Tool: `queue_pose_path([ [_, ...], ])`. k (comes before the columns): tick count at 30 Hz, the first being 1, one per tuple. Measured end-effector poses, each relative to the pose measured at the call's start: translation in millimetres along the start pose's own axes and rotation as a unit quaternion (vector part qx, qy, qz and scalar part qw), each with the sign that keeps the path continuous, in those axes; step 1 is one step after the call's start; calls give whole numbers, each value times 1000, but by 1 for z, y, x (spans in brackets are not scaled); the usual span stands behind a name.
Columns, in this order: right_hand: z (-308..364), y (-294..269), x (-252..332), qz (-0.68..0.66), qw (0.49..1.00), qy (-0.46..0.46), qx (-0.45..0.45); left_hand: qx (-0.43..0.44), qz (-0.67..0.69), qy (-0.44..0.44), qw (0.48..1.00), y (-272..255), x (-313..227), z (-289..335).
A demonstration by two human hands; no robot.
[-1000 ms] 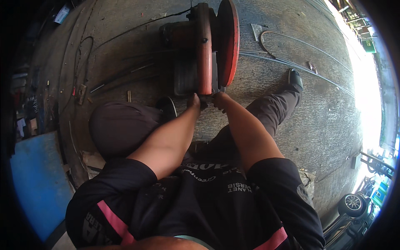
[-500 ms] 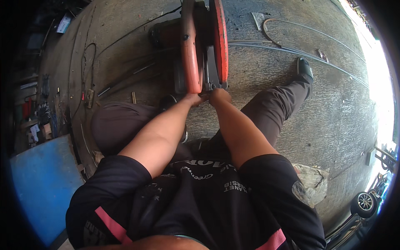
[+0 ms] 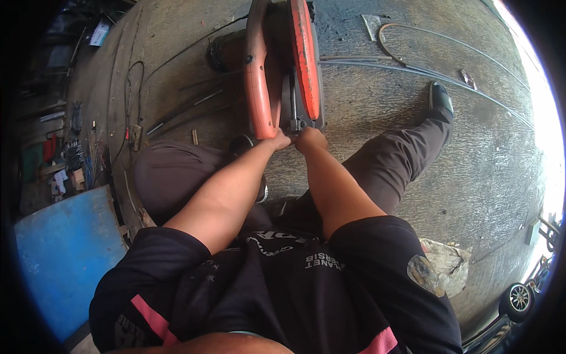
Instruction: Use a chop saw to cut thin metal rods to a specific length.
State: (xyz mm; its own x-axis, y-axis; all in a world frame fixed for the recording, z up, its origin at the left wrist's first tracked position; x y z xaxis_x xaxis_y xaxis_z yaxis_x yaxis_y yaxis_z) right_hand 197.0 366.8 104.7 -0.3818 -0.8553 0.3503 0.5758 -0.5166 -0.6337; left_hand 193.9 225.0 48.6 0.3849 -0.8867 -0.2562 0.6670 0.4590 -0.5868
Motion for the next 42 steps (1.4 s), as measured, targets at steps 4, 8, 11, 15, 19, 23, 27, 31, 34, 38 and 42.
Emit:
queue_pose_path([
  [4,-16,20,-18,-21,999,-7,43,-26,-14,-27,999,10,-6,8],
  [8,-33,27,-20,12,997,-79,19,-43,-43,12,998,-6,-20,14],
  [11,-32,28,-20,56,996,-71,20,-58,-103,-38,992,-18,-24,28],
  [15,-22,26,-28,39,999,-33,-14,-32,-67,-16,997,-8,-24,29],
  [19,-26,8,-36,114,988,-100,-38,-102,105,-26,989,23,-51,9],
  [23,-6,-34,-40,163,965,-189,-84,-31,-62,220,973,-6,-96,53],
  [27,66,-81,-33,58,939,-223,-255,-163,-4,290,943,-65,-131,168],
  [31,104,-151,13,-16,897,-215,-386,-365,201,445,793,-125,-146,224],
  [34,120,-196,42,-15,881,-261,-395,-579,248,433,645,-166,-138,219],
  [38,111,-224,72,97,930,-217,-281,-497,313,192,786,-180,-113,185],
  [42,92,-189,71,259,893,-291,-225,-203,427,208,856,-156,-97,161],
])
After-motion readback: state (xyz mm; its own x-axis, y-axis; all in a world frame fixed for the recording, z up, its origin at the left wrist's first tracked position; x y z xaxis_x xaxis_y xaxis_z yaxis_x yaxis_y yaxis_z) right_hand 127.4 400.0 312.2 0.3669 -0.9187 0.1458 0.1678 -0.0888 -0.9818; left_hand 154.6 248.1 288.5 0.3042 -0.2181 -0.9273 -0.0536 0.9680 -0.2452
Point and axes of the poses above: each hand's wrist, its own z-axis away from the middle knuckle, its own y-axis out of the palm, x = y × z, the point moved 1 cm from there along -z, towards the middle knuckle, and after that the axes turned 2 degrees about -y, right-handed, at the moved point
